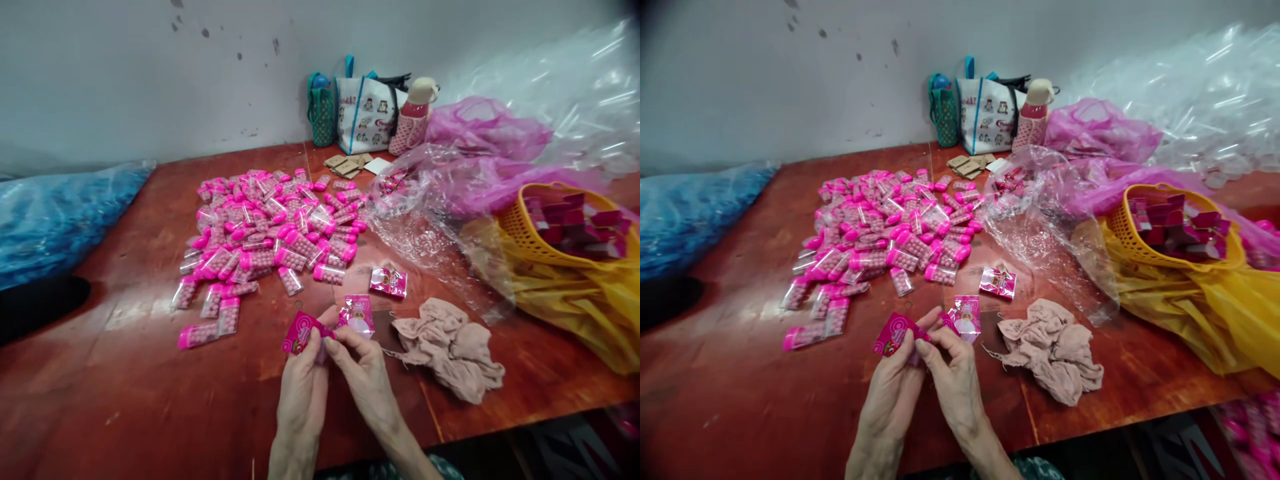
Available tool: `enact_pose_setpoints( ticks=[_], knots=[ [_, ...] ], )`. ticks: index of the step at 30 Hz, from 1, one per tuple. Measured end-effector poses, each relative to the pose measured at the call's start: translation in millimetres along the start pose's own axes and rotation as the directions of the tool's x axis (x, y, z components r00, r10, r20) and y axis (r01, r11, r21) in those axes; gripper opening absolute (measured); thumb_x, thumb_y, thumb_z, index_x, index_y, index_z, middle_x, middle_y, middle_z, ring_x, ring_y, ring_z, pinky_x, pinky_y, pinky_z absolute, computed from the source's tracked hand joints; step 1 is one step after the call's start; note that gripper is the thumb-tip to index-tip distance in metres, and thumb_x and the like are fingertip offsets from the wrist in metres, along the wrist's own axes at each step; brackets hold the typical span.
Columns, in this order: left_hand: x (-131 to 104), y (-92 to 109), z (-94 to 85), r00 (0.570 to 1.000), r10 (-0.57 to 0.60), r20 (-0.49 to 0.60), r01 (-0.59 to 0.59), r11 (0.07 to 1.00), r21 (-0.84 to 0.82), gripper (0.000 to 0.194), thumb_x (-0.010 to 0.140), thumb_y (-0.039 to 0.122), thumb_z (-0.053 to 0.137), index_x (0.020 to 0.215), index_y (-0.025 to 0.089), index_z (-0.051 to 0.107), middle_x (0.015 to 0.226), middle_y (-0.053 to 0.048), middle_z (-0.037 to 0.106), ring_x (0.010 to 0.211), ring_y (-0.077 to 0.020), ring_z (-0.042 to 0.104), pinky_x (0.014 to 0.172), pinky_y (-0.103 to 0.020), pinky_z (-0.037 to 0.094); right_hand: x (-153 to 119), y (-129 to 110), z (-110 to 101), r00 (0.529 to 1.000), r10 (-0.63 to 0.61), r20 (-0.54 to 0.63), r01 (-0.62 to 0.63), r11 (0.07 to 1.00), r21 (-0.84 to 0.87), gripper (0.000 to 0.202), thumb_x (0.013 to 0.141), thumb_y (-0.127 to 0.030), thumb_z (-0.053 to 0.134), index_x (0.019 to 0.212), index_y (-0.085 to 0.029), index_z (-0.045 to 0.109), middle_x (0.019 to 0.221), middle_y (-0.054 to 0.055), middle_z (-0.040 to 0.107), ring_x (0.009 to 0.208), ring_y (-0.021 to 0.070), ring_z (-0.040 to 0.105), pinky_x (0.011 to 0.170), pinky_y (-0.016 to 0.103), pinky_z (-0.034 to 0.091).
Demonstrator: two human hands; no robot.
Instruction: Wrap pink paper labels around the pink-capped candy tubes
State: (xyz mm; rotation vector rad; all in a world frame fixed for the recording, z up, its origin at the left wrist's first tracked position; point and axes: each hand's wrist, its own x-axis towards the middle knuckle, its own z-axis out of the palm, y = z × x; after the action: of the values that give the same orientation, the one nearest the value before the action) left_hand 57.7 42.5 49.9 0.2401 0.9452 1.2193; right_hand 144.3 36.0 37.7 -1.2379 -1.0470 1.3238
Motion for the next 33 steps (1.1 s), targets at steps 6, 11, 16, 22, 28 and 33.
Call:
enact_pose_setpoints(
  ticks=[6,11,16,22,28,33],
  knots=[
    [0.0,2.8,-7.0,0.98,0.127,-0.155,-0.123,0.992,0.035,0.017,0.069,0.023,0.071,0.084,0.014,0.072,0.08,-0.006,0.071,0.074,-0.0149,0.063,0.075,-0.027,0.048,-6.6,6.0,4.7,0.997,0.051,-0.06,-0.053,0.998,-0.033,0.023,0.085,-0.032,0.052,0.071,-0.015,0.06,0.062,-0.002,0.054,0.059,0.012,0.047,0.056,0.022,0.039],
    [5.0,7.0,-12.4,0.95,0.187,-0.249,-0.175,0.982,0.07,0.016,0.056,0.018,0.079,0.067,0.012,0.07,0.065,-0.002,0.068,0.06,-0.01,0.058,0.063,-0.021,0.048,-4.7,3.1,-3.7,1.0,0.003,-0.009,-0.004,0.989,-0.149,0.021,0.085,-0.033,0.052,0.077,-0.016,0.061,0.069,0.0,0.057,0.063,0.0129,0.05,0.059,0.022,0.041],
    [2.3,4.5,-10.8,0.962,0.138,-0.236,-0.127,0.99,0.062,0.018,0.052,0.019,0.081,0.062,0.01,0.069,0.058,-0.002,0.066,0.055,-0.0087,0.056,0.055,-0.018,0.047,-1.1,4.0,0.7,0.999,-0.013,-0.038,0.006,0.984,-0.177,0.019,0.074,-0.029,0.068,0.086,-0.016,0.063,0.074,0.001,0.064,0.064,0.0141,0.057,0.057,0.021,0.044],
    [7.0,-0.2,-14.7,0.963,0.104,-0.249,-0.1,0.995,0.028,0.022,0.047,0.022,0.083,0.057,0.012,0.066,0.054,0.001,0.062,0.05,-0.0077,0.054,0.052,-0.019,0.046,-5.6,10.6,9.2,0.986,-0.147,-0.077,0.121,0.954,-0.273,0.023,0.085,-0.025,0.055,0.066,-0.015,0.06,0.057,-0.001,0.055,0.052,0.0109,0.05,0.05,0.02,0.038],
    [7.4,0.2,-18.1,0.967,0.139,-0.213,-0.12,0.988,0.099,0.022,0.049,0.018,0.082,0.065,0.01,0.069,0.061,-0.003,0.067,0.057,-0.0097,0.057,0.058,-0.02,0.049,-2.0,14.4,3.1,0.94,-0.338,-0.053,0.291,0.87,-0.398,0.026,0.089,-0.022,0.047,0.068,-0.013,0.061,0.062,0.003,0.054,0.059,0.0146,0.048,0.057,0.026,0.036],
    [6.4,-6.7,-21.9,0.921,0.283,-0.266,-0.235,0.951,0.199,0.03,0.058,0.014,0.078,0.086,0.016,0.068,0.074,-0.001,0.069,0.065,-0.0088,0.061,0.062,-0.016,0.049,-1.9,20.6,2.0,0.914,-0.406,-0.01,0.358,0.818,-0.451,0.028,0.09,-0.02,0.046,0.067,-0.014,0.06,0.06,0.004,0.054,0.059,0.0155,0.046,0.056,0.027,0.034]
  ],
)
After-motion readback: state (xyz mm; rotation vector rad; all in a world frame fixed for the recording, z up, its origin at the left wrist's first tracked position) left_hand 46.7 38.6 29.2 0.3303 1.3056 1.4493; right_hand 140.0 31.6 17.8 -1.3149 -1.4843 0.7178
